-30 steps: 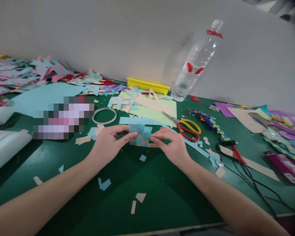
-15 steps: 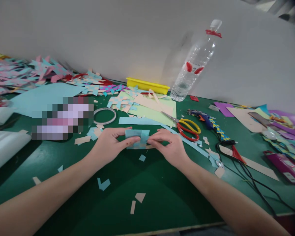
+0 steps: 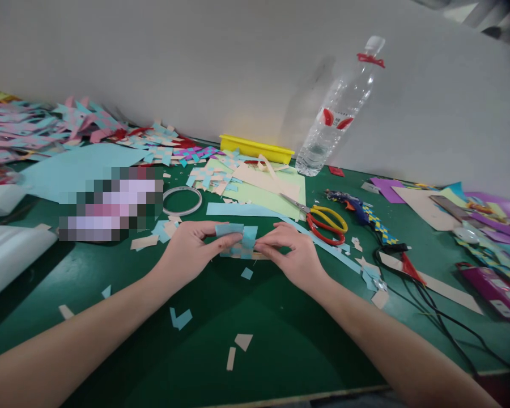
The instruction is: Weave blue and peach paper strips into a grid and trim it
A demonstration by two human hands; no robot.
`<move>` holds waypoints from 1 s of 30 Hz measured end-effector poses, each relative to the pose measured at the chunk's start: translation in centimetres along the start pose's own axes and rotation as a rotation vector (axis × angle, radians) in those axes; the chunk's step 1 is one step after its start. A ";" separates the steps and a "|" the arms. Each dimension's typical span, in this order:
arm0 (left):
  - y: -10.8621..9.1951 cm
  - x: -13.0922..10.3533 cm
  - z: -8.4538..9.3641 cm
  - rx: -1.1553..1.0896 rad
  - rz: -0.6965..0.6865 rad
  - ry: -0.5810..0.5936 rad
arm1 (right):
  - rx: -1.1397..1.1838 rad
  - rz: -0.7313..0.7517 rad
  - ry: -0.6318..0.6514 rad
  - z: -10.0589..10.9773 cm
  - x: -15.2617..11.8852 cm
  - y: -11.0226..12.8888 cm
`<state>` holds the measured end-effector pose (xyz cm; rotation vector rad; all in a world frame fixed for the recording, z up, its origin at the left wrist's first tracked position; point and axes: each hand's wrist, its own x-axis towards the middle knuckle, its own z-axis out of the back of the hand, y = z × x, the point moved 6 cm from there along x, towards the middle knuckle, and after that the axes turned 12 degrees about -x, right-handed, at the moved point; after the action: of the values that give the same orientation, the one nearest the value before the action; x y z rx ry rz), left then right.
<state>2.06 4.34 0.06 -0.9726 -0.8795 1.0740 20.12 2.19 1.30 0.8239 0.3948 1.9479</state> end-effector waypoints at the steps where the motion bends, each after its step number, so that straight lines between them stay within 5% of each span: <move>1: -0.1 0.0 0.0 -0.015 -0.008 0.020 | 0.002 0.001 -0.001 0.0 0.0 0.0; 8: 0.1 1.4 0.1 -0.295 -0.026 0.187 | -0.001 -0.011 0.003 0.1 0.2 0.0; 14: 1.2 1.6 -0.8 -0.190 0.031 0.357 | 0.002 -0.012 0.014 0.0 0.2 -0.3; 30: 0.6 1.1 -1.0 -0.105 0.021 0.270 | -0.023 0.013 0.018 0.0 0.2 0.0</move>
<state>3.04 5.27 -0.67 -1.1857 -0.7098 0.8955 20.04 2.39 1.34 0.7963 0.3783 1.9701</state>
